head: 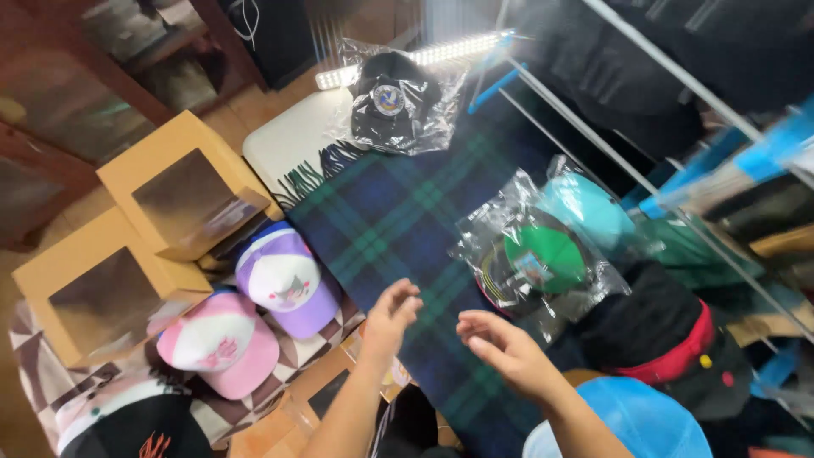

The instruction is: The person places a blue baseball cap into a cardboard display box with a transparent window.

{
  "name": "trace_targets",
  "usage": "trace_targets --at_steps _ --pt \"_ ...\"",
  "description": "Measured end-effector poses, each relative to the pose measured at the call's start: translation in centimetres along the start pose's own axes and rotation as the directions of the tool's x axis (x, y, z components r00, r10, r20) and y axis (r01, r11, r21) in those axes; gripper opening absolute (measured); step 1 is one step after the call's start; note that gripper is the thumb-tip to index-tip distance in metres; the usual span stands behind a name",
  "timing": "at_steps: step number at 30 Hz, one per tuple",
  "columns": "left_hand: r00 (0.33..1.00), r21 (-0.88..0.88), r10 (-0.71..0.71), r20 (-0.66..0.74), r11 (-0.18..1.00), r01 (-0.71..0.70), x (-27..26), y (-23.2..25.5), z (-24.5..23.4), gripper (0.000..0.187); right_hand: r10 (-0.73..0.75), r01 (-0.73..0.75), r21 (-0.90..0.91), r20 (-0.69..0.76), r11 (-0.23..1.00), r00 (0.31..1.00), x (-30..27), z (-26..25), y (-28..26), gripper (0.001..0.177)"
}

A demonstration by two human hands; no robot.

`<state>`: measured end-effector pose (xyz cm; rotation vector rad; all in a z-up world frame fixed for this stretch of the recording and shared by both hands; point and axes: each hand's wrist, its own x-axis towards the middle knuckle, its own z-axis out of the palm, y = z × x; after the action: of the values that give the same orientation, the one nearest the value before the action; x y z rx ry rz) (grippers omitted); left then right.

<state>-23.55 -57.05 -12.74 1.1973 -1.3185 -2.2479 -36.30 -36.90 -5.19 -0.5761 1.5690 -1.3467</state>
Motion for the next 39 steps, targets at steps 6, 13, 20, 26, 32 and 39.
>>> trace_targets --at_steps 6,13,20,26,32,39 --pt "0.979 -0.044 0.123 -0.163 0.99 -0.132 19.6 4.8 -0.4 0.075 0.13 -0.114 0.074 -0.252 0.991 0.959 14.9 -2.2 2.6 0.043" --pt "0.951 -0.282 -0.017 -0.308 0.957 -0.074 32.3 9.8 2.1 0.085 0.263 -0.197 0.223 -0.326 0.955 0.908 22.6 -4.0 0.4 0.049" --pt "0.896 -0.356 -0.116 -0.428 0.933 -0.049 38.6 9.9 3.7 0.087 0.352 -0.243 0.319 -0.35 0.916 0.868 24.2 -4.7 -0.5 0.047" --pt "0.944 -0.514 -0.051 -0.327 0.848 -0.133 34.6 10.4 3.1 0.05 0.337 -0.173 0.403 -0.383 0.899 0.86 23.7 -5.8 -1.6 0.048" --pt "0.994 -0.387 -0.044 -0.102 0.922 0.001 27.9 4.7 0.5 0.037 0.354 -0.115 0.467 -0.463 0.877 0.813 20.8 -4.9 -4.2 0.048" --pt "0.983 -0.14 -0.175 -0.056 0.976 0.166 30.8 2.6 6.7 0.051 0.36 -0.11 0.445 -0.53 0.889 0.768 20.0 -4.8 -0.2 0.053"
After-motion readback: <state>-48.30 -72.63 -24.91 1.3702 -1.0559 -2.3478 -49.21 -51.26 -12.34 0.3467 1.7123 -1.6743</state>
